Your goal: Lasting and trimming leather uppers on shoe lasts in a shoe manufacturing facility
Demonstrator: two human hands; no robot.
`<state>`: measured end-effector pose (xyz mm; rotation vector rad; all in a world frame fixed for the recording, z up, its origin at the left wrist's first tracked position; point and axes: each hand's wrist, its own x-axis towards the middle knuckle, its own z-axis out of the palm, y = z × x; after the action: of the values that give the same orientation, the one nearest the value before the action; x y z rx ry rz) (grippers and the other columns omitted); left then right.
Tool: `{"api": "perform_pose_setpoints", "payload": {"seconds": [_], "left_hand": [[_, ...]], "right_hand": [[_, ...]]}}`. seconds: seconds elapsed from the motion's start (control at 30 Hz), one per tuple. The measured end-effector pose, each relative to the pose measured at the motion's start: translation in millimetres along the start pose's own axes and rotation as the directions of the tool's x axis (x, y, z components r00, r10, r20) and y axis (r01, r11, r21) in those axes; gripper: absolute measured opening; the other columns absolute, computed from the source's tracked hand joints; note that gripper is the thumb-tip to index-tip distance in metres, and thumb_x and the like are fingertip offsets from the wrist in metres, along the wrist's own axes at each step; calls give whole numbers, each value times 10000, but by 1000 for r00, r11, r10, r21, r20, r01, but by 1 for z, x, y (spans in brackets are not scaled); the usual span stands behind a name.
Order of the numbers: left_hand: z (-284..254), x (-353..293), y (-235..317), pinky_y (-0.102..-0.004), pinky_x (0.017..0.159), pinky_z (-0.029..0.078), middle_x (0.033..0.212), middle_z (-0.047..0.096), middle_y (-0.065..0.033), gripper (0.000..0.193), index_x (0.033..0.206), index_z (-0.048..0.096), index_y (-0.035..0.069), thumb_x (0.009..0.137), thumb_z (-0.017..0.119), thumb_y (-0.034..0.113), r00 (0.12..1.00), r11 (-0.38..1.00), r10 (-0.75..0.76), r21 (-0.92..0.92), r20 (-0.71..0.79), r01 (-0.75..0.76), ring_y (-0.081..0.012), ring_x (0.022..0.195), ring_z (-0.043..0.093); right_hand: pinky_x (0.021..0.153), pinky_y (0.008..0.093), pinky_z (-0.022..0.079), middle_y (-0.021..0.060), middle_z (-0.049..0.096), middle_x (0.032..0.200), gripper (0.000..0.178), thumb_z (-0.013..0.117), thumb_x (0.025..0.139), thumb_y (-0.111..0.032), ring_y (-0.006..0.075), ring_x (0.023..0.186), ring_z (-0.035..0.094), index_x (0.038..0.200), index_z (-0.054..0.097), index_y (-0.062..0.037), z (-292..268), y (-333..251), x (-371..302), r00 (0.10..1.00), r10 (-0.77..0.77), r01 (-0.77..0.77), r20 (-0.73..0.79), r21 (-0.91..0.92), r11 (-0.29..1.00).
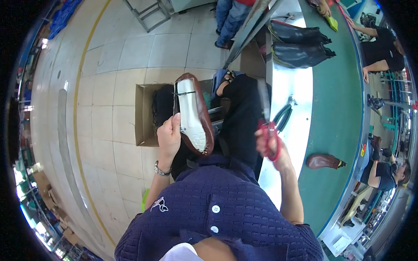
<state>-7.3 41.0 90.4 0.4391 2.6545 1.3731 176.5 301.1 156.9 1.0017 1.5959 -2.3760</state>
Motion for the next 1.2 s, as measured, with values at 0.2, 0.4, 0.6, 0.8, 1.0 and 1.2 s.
{"api": "perform_pose_setpoints", "payload": {"seconds": [0.2, 0.4, 0.6, 0.8, 1.0, 1.2], "left_hand": [[1, 0, 12, -401, 516, 420, 604, 528, -175, 348, 755, 570, 4, 992, 511, 252, 1000, 999, 22, 47, -23, -21, -325, 565, 561], [5, -5, 8, -417, 562, 459, 726, 611, -164, 293, 819, 606, 18, 981, 521, 247, 996, 996, 62, 61, -57, -59, -345, 656, 602], [-6, 3, 10, -388, 667, 504, 898, 655, -154, 266, 1096, 605, 25, 970, 526, 245, 996, 982, 92, 163, 9, -92, -318, 799, 641], [2, 32, 31, -397, 993, 427, 1331, 538, -175, 463, 1344, 495, 13, 929, 581, 199, 968, 963, 228, 168, -102, -209, -353, 1214, 515], [15, 57, 22, -423, 931, 463, 1042, 653, -101, 106, 889, 670, 1, 832, 679, 90, 782, 782, 580, 422, -227, -458, -311, 1084, 579], [19, 54, 17, -345, 699, 522, 877, 650, -107, 44, 839, 635, -9, 836, 668, 19, 774, 852, 513, 324, -371, -410, -271, 785, 638]], "right_hand": [[531, 189, 392, -27, 470, 750, 815, 436, 846, -761, 59, 641, 478, 1151, 532, -12, 88, -13, 10, 854, 285, -238, 435, -160, 958], [428, 227, 426, -20, 458, 583, 639, 407, 927, -666, 85, 481, 489, 853, 548, -48, 119, -20, 36, 911, 320, -281, 260, -176, 943], [396, 237, 390, -2, 471, 527, 521, 487, 959, -522, 107, 406, 470, 766, 547, -42, 105, -9, 42, 954, 206, -115, 216, -373, 921], [423, 201, 348, -38, 491, 581, 283, 593, 954, -317, 40, 463, 460, 851, 560, -56, 89, -18, 21, 983, -118, 159, 139, -346, 925], [556, 255, 401, 38, 602, 711, 343, 675, 904, -317, 96, 627, 532, 1050, 649, -8, -10, 11, 19, 856, -394, 127, -335, -602, 788], [720, 360, 507, 188, 688, 860, 523, 705, 839, -344, 259, 765, 661, 1157, 618, 63, -130, 82, -17, 543, -465, -424, -700, -706, 568]]}}
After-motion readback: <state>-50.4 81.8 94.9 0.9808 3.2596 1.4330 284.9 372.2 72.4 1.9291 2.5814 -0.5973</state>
